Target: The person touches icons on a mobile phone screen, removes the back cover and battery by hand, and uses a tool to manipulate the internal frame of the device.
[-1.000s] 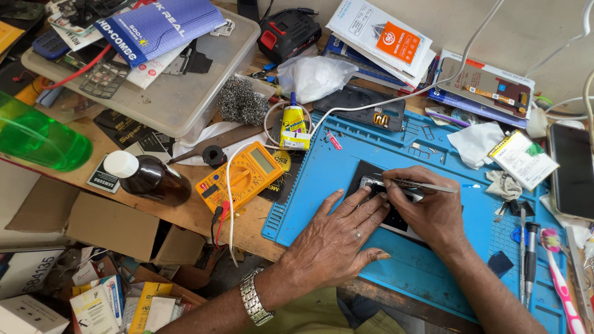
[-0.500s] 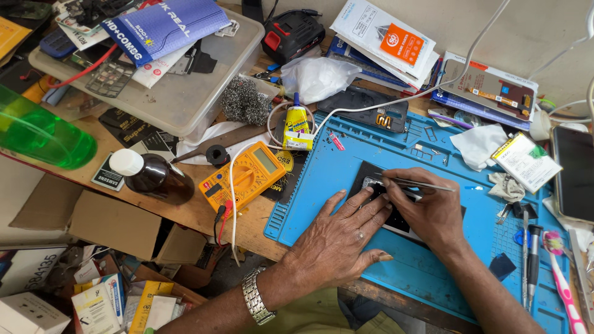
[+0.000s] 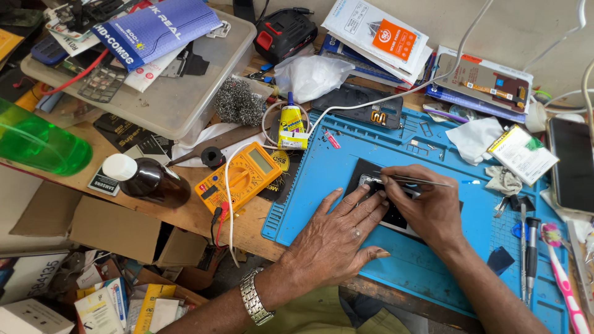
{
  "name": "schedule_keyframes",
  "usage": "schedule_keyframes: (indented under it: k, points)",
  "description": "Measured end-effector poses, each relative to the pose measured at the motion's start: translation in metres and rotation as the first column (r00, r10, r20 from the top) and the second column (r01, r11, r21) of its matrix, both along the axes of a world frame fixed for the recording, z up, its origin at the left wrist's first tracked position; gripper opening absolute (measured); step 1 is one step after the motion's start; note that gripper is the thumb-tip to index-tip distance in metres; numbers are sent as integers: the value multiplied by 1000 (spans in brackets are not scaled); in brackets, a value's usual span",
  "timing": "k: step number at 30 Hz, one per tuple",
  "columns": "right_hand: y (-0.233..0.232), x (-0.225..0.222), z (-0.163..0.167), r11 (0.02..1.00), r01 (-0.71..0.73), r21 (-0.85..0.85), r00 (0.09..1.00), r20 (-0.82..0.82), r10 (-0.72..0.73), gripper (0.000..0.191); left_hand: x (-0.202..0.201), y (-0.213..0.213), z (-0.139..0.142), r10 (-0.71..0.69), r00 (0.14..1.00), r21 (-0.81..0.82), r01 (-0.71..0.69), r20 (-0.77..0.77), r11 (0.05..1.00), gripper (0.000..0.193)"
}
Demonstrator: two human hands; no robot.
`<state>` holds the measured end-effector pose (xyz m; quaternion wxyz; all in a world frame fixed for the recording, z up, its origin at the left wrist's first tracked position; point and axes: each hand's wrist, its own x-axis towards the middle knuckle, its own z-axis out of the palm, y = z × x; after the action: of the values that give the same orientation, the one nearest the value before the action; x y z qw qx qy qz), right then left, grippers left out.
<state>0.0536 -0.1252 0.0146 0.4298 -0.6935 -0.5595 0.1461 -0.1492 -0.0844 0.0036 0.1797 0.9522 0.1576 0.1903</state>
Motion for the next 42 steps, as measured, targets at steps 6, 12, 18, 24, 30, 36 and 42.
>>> schedule_keyframes:
  k: [6, 12, 18, 24, 30, 36, 42]
  points:
    - [-2, 2, -1, 1000, 2, -21, 1000, -26, -2, 18, 0, 0, 2, -6, 1000, -18, 7, 10, 1000, 71]
    - [-2, 4, -2, 1000, -2, 2, 1000, -1, 2, 18, -1, 1, 2, -8, 1000, -20, 8, -5, 1000, 71]
    - [-2, 4, -3, 1000, -23, 21, 1000, -15, 23, 17, 0, 1, 1, 1, 1000, -22, -1, 1, 1000, 71]
    - [-3, 4, -1, 1000, 1, 18, 1000, 24, -2, 18, -1, 1, 2, -10, 1000, -12, 10, -9, 1000, 71]
    - [-4, 6, 0, 999, 2, -33, 1000, 12, -2, 19, 0, 1, 3, -8, 1000, -31, 8, -1, 999, 70]
    - [-6, 7, 1, 1000, -5, -5, 1000, 18, 5, 18, -2, 1, 2, -4, 1000, -25, 4, -4, 1000, 69]
    - [-8, 11, 2, 1000, -12, -3, 999, 33, 12, 18, 0, 1, 1, 9, 1000, -4, -9, 18, 1000, 70]
